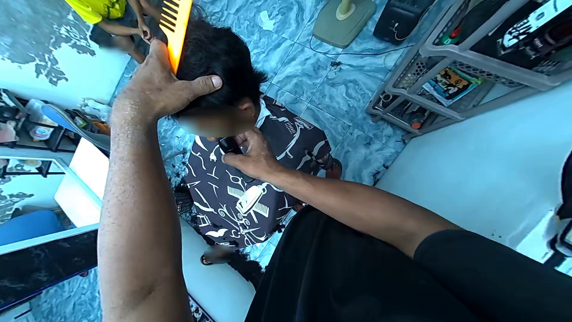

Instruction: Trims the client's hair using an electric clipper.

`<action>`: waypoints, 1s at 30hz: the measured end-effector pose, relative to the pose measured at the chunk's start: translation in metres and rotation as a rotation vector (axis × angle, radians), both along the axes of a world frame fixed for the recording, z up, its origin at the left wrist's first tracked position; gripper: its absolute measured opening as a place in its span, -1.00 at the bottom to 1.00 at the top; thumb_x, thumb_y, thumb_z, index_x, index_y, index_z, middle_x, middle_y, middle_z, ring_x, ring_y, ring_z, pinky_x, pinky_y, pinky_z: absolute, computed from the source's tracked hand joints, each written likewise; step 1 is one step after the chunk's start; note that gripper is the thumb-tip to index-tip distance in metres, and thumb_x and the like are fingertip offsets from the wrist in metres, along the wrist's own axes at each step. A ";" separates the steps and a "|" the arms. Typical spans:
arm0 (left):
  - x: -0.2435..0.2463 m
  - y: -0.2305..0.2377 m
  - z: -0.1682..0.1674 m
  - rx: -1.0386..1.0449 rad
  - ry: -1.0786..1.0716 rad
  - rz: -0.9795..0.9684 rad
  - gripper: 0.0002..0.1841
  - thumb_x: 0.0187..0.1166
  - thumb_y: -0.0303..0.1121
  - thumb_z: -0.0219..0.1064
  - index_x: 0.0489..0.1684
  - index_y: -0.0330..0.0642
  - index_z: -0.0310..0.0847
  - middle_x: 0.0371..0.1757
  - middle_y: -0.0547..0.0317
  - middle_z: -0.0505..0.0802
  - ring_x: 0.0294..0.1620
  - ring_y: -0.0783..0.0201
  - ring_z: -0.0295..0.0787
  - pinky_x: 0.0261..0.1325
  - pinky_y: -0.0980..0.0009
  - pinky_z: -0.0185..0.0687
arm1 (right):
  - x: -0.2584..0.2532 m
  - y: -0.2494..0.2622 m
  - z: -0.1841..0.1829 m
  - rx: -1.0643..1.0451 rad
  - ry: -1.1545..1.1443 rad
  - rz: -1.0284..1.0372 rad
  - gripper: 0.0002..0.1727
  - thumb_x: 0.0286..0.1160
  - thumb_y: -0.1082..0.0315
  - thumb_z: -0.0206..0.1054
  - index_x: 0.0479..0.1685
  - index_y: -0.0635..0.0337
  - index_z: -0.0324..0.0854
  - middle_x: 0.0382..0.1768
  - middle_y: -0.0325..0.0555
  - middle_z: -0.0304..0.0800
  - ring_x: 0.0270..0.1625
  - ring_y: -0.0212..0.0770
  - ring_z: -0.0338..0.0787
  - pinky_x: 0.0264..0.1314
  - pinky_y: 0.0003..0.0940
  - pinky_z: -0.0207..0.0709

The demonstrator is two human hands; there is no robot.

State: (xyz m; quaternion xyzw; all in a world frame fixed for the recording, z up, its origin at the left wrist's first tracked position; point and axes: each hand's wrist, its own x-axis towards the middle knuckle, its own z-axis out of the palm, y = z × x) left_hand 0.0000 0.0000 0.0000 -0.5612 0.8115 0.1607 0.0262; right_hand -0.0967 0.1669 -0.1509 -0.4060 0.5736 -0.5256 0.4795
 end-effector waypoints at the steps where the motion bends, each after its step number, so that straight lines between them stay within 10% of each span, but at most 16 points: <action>1: 0.000 0.000 0.000 -0.001 -0.008 0.003 0.25 -0.04 0.58 0.47 0.66 -0.11 0.13 0.40 -0.26 0.65 0.44 -0.18 0.63 0.41 -0.36 0.46 | 0.000 -0.001 0.002 -0.003 -0.001 0.001 -0.53 -0.05 0.17 0.69 -0.20 0.14 0.59 0.00 -0.03 0.59 0.04 -0.13 0.66 -0.01 -0.18 0.63; 30: 0.000 -0.003 -0.001 0.004 -0.015 0.011 0.27 -0.07 0.59 0.48 0.64 -0.11 0.14 0.37 -0.25 0.66 0.41 -0.17 0.65 0.38 -0.35 0.48 | -0.003 0.005 -0.008 0.051 -0.041 0.012 -0.49 -0.04 0.20 0.67 -0.08 0.20 0.62 0.00 -0.03 0.63 0.00 -0.15 0.67 -0.01 -0.17 0.63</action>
